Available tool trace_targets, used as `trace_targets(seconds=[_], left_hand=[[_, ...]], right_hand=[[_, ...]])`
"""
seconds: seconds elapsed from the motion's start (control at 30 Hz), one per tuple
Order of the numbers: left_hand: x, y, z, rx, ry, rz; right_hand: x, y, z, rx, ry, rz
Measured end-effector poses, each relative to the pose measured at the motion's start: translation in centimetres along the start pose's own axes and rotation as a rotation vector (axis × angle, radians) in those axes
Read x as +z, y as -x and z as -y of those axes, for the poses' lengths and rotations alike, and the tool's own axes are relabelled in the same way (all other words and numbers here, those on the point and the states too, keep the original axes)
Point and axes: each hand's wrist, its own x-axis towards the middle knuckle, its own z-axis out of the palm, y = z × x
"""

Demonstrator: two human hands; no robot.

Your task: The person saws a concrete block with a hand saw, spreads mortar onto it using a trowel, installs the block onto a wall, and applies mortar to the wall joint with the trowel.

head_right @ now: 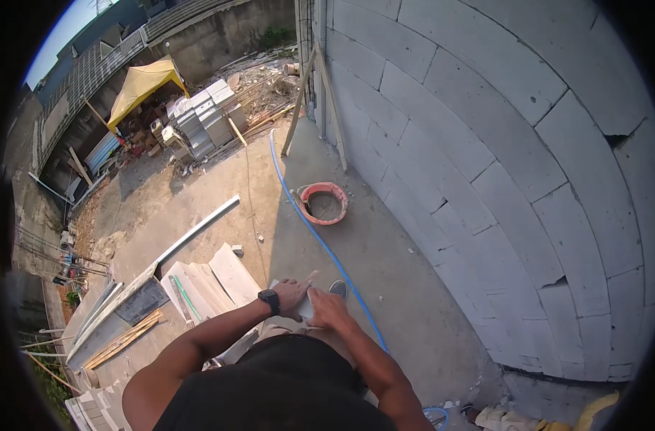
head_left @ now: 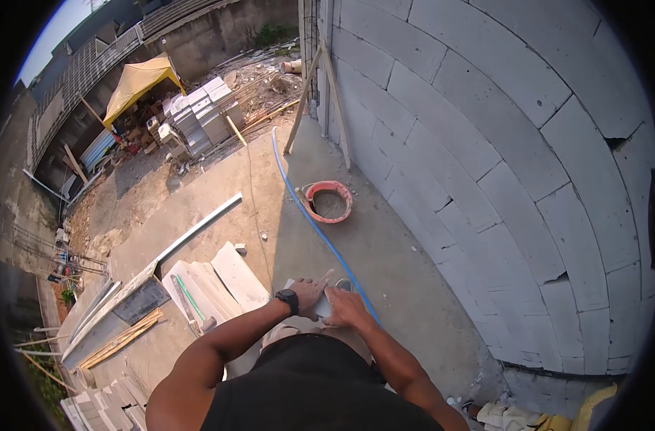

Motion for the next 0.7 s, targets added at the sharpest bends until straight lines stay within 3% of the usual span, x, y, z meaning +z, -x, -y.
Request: trace_targets(seconds=[0.07, 0.17, 0.23, 0.27, 0.33, 0.37, 0.47, 0.53, 0.6, 0.7], left_hand=[[-2.6, -1.0, 2.5, -0.036, 0.073, 0.010], [-3.8, -3.3, 5.8, -0.093, 0.309, -0.166], [-4.3, -4.1, 7.9, -0.110, 0.392, -0.266], [-4.2, -4.2, 8.9, -0.122, 0.468, -0.342], [-5.1, -4.5, 11.6, -0.109, 0.514, -0.436], [-5.1, -4.9, 13.1, -0.143, 0.581, -0.492], [-6.3, -5.6, 17.4, -0.184, 0.772, -0.618], [-7.9, -5.8, 20.8, -0.225, 0.946, -0.687], [-10.5, -5.5, 24.6, -0.253, 0.845, -0.669], [-11.5, -5.9, 29.8, -0.277, 0.761, -0.650]], right_hand=[[-3.0, -3.4, -0.5, -0.115, 0.046, -0.022], [-9.0, -8.2, -1.7, -0.193, 0.146, 0.167], [-11.6, -11.4, -3.2, -0.220, -0.159, 0.017], [-12.9, -12.6, -3.7, -0.219, -0.149, 0.030], [-16.9, -15.4, -3.9, -0.093, -0.751, -0.072], [-16.7, -17.5, -5.2, -0.040, -0.842, -0.103], [-14.8, -22.1, -5.9, -0.120, -0.901, -0.322], [-13.6, -24.5, -3.8, -0.114, -0.945, -0.258], [-11.9, -26.5, -1.6, -0.201, -0.302, -0.434], [-10.9, -29.7, -1.8, 0.039, -0.535, -0.327]])
